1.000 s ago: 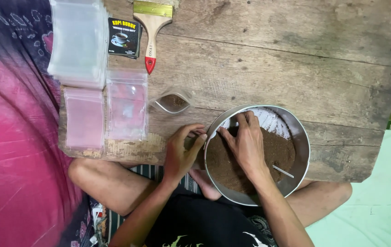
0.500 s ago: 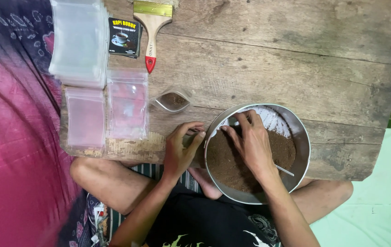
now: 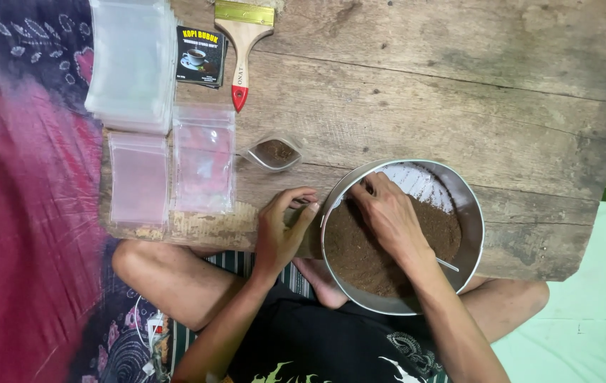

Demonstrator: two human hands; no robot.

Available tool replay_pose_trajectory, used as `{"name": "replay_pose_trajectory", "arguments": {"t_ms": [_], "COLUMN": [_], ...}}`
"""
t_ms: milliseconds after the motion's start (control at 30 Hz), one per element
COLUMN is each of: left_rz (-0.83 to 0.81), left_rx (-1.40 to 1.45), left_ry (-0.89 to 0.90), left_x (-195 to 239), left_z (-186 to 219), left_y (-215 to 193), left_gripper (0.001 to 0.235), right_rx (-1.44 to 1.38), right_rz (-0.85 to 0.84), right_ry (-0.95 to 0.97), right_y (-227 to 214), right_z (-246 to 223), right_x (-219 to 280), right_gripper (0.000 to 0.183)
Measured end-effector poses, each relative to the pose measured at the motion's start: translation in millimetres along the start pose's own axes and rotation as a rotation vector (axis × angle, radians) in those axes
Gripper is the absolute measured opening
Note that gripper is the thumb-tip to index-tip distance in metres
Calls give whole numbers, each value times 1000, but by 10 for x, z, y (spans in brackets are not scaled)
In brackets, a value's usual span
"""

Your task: Filling small plastic bags with ground coffee using a small spoon

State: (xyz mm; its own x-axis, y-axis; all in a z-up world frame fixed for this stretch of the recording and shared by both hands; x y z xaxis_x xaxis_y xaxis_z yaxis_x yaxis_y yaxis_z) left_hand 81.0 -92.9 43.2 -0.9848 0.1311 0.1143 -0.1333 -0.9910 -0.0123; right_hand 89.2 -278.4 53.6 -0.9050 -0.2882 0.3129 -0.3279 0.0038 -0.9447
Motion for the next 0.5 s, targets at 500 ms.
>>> {"name": "replay_pose_trajectory", "arguments": {"t_ms": [500], "left_rz": [-1], "left_rx": [-55], "left_ry": [17], "left_x": [164], "left_z": [130], "left_y": [-6], "left_gripper": [21], "right_rx": [-246], "right_rz": [197], "right_ry": [104], "right_y": [-496], "right_z": [130], "right_x": [943], "right_gripper": [10]}}
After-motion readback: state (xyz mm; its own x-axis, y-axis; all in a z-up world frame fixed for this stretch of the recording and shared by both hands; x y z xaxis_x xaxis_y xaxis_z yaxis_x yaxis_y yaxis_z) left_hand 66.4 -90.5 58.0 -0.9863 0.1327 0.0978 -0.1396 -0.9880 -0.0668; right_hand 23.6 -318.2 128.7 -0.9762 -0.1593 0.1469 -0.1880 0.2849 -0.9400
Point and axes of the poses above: each hand's wrist, its own x-axis away from the middle knuckle, its own y-axis out of the palm, z = x × y, the point moved 5 cm from there along -x, towards the middle knuckle, and after that the axes turned 12 degrees about x, right-handed, at the moved point
